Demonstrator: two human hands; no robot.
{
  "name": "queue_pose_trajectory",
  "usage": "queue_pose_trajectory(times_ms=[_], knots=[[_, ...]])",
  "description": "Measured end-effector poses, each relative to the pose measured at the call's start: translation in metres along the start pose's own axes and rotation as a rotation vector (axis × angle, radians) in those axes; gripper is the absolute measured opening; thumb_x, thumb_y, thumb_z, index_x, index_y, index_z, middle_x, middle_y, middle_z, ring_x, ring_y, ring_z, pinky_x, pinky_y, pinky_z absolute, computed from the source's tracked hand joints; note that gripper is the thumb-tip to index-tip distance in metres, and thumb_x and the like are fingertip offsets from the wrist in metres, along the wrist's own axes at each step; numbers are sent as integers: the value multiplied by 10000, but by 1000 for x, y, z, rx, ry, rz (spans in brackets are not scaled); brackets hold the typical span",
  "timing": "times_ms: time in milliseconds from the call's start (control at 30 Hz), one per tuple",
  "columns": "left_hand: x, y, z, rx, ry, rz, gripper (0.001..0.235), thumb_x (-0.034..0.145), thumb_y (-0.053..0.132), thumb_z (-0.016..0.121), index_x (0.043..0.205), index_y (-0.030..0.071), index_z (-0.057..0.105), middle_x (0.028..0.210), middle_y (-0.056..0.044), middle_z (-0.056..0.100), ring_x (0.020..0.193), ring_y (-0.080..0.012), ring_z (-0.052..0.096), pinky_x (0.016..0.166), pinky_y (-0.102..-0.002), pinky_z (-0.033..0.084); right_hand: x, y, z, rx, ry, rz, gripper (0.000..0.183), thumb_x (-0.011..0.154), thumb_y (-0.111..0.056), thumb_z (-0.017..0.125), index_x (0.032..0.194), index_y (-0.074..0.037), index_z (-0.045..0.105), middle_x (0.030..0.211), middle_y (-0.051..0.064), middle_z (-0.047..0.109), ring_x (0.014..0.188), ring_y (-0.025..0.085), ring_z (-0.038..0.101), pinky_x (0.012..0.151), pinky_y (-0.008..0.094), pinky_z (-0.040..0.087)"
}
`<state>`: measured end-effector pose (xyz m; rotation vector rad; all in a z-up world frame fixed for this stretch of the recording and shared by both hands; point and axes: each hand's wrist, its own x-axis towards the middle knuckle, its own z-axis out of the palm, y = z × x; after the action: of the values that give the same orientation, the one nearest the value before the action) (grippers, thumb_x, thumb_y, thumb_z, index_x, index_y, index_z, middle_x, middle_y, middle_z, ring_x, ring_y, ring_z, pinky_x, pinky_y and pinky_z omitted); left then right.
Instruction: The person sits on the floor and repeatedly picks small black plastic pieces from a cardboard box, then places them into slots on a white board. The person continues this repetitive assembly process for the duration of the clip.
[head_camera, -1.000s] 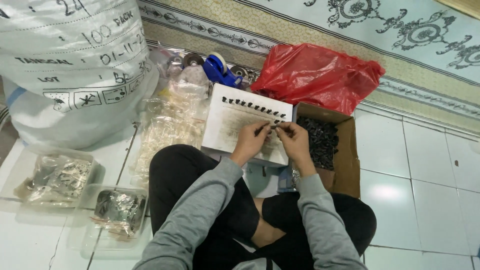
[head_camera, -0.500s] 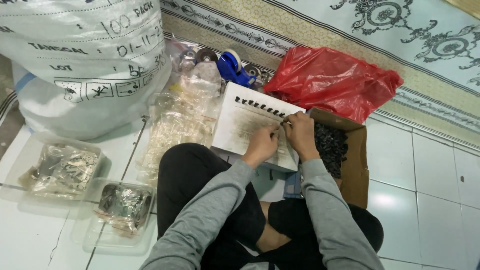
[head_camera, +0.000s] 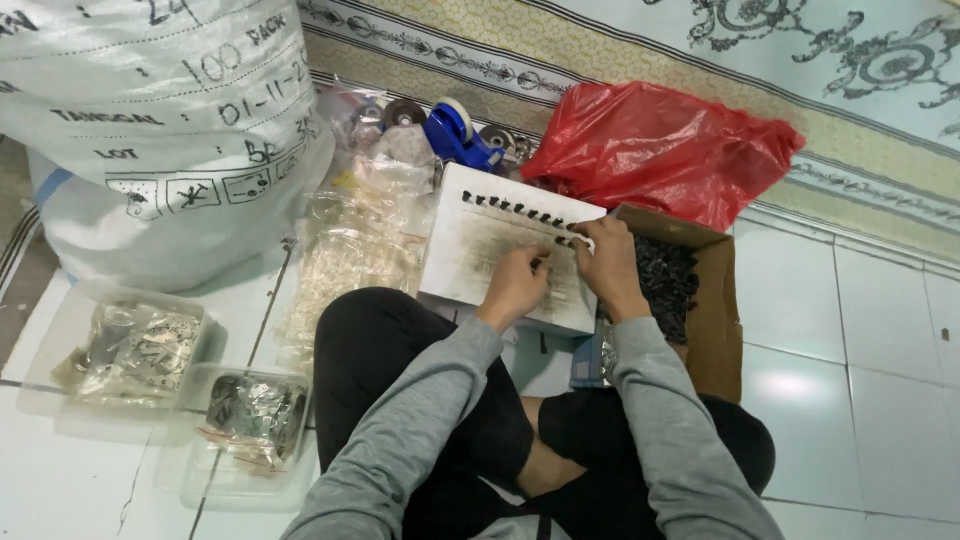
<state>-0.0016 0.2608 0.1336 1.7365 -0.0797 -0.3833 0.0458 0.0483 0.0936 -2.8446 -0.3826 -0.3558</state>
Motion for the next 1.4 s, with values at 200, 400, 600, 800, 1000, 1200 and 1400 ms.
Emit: queue_pose_trajectory(times_ms=[200,400,600,800,1000,1200,1400], knots=[[-6,11,9,197,5,156,369,999,58,529,1317,-104,620,1137,-326,702,1070,-430,710,891,-500,589,-39,48,-56,104,-112,158,172,957,-160,708,1122,-121,742,996,112,644,1048,341,644,909,415,514],[-22,18,55,427,-98,375,292,999,15,562,1254,-78,670,1059,-287,727,1002,-396,734,835,-449,619,-128,107,-68,88,-412,513,292,905,-156,712,1166,-36,764,1057,227,757,1026,398,732,856,471,595],[23,-8,153,801,-178,618,220,965,-37,584,1140,-89,707,999,-248,717,928,-308,733,814,-341,637,-139,122,-40,221,-768,717,559,863,-347,688,1325,-33,698,1308,271,682,1218,436,653,955,597,564],[135,-81,245,1285,-87,510,150,904,40,625,982,17,751,913,-126,721,876,-214,730,748,-261,642,-130,144,-6,398,-659,780,638,893,-236,623,1456,55,549,1412,332,581,1294,466,587,1005,598,542],[158,-106,261,1459,32,561,95,871,60,636,820,73,715,808,-94,680,736,-185,692,612,-229,608,-116,139,-28,522,-598,790,510,910,-239,644,1336,40,658,1315,299,661,1224,460,636,931,564,587],[166,-118,263,1406,75,567,74,882,67,623,870,91,691,861,-91,698,750,-212,732,628,-271,633,-110,151,-23,525,-527,860,499,909,-297,641,1299,10,683,1282,265,686,1184,415,666,902,524,609],[148,-98,266,34,-66,-305,260,843,168,766,1042,2,793,1062,-257,735,959,-378,728,719,-458,638,-114,176,-3,687,-390,1002,434,932,-289,594,1220,12,717,1207,245,717,1131,394,680,857,512,620]])
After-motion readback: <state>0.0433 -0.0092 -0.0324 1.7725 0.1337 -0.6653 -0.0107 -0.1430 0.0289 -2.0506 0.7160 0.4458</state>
